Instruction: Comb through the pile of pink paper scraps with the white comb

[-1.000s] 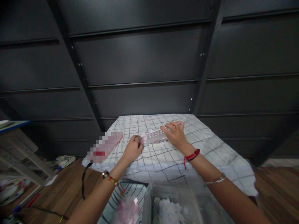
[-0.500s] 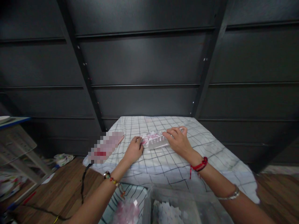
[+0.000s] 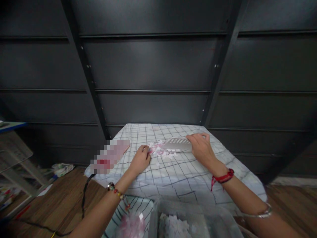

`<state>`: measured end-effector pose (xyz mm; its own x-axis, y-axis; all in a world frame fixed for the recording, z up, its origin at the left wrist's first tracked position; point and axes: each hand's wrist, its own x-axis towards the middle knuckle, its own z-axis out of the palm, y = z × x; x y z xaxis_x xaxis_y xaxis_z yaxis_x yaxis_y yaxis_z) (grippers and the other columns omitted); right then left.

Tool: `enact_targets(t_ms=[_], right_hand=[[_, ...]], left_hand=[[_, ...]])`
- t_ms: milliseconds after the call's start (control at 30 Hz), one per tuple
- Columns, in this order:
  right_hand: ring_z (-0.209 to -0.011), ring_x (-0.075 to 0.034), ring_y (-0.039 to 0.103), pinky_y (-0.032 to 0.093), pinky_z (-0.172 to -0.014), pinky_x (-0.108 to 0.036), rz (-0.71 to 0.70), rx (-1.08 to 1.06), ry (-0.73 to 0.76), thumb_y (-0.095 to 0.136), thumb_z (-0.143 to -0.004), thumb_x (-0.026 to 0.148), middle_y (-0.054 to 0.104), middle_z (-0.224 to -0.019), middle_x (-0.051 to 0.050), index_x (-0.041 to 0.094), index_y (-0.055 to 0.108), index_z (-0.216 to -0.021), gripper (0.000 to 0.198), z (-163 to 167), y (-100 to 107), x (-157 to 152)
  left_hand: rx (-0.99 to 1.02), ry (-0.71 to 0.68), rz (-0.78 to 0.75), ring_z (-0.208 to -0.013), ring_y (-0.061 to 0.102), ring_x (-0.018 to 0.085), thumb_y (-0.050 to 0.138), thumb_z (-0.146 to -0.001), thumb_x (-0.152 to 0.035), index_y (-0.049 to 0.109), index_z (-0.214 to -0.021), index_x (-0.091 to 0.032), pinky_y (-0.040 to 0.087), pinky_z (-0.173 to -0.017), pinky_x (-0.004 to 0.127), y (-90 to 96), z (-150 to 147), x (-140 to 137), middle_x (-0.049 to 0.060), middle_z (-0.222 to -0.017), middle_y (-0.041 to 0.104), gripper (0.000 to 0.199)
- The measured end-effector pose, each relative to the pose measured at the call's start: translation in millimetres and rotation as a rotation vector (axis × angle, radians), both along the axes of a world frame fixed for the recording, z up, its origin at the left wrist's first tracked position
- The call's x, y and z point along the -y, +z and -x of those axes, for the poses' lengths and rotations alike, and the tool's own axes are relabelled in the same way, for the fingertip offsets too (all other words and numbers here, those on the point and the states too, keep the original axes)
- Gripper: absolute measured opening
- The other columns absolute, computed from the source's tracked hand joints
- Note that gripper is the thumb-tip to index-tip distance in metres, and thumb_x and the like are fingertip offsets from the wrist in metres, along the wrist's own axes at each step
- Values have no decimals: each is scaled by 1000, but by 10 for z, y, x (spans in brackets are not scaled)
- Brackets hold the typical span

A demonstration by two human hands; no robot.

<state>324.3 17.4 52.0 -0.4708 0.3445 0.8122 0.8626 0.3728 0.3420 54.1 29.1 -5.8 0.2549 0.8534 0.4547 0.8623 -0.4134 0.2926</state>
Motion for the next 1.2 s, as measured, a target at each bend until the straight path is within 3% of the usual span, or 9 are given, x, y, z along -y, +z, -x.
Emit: enact_targets(t_ms=[167, 333, 500, 833, 1067, 1200], right_hand=[[-73, -18, 52, 32, -72, -32, 17, 123, 12, 37, -73, 1, 61, -77, -5, 16, 53, -91, 29, -155, 59, 89], [-70, -17, 51, 33, -67, -30, 42, 230, 25, 36, -69, -4, 61, -74, -6, 14, 55, -90, 34, -161, -20, 209], [-69, -17, 51, 34, -67, -29, 91, 211, 38, 36, -66, -5, 61, -73, -6, 13, 55, -91, 37, -136, -56, 293], [-68, -16, 53, 35, -66, -29, 85, 214, 10, 36, -70, -4, 63, -75, -6, 14, 56, -91, 33, -132, 88, 457], [-67, -17, 52, 34, -65, -29, 66, 234, -60, 36, -68, -5, 63, -75, -6, 14, 57, -91, 35, -131, 94, 448], [-69, -17, 52, 34, -66, -29, 65, 215, -29, 37, -69, -4, 63, -77, -7, 14, 56, -92, 35, -64, 86, 425]], left_hand=[[5, 2, -1, -112, 44, 23, 42, -79, -12, 50, -110, -7, 34, -99, 34, 11, -3, 15, 16, -114, 50, 33], [-1, 2, 0, -112, 43, 23, 42, -79, -12, 49, -111, -8, 33, -100, 36, 4, -2, 10, 15, -115, 49, 34], [-15, 4, 9, -113, 43, 24, 42, -79, -12, 49, -113, -6, 32, -100, 36, -4, -7, 1, 16, -116, 49, 35], [-10, -1, -7, -112, 43, 23, 42, -78, -12, 50, -110, -7, 33, -99, 35, -9, -2, -1, 16, -115, 50, 34], [7, -9, -3, -111, 44, 23, 42, -78, -12, 50, -109, -8, 33, -99, 35, 4, -7, 4, 15, -114, 50, 33], [-1, -8, -4, -111, 44, 23, 42, -78, -12, 51, -110, -6, 33, -100, 35, 2, -7, 2, 16, -115, 50, 33]])
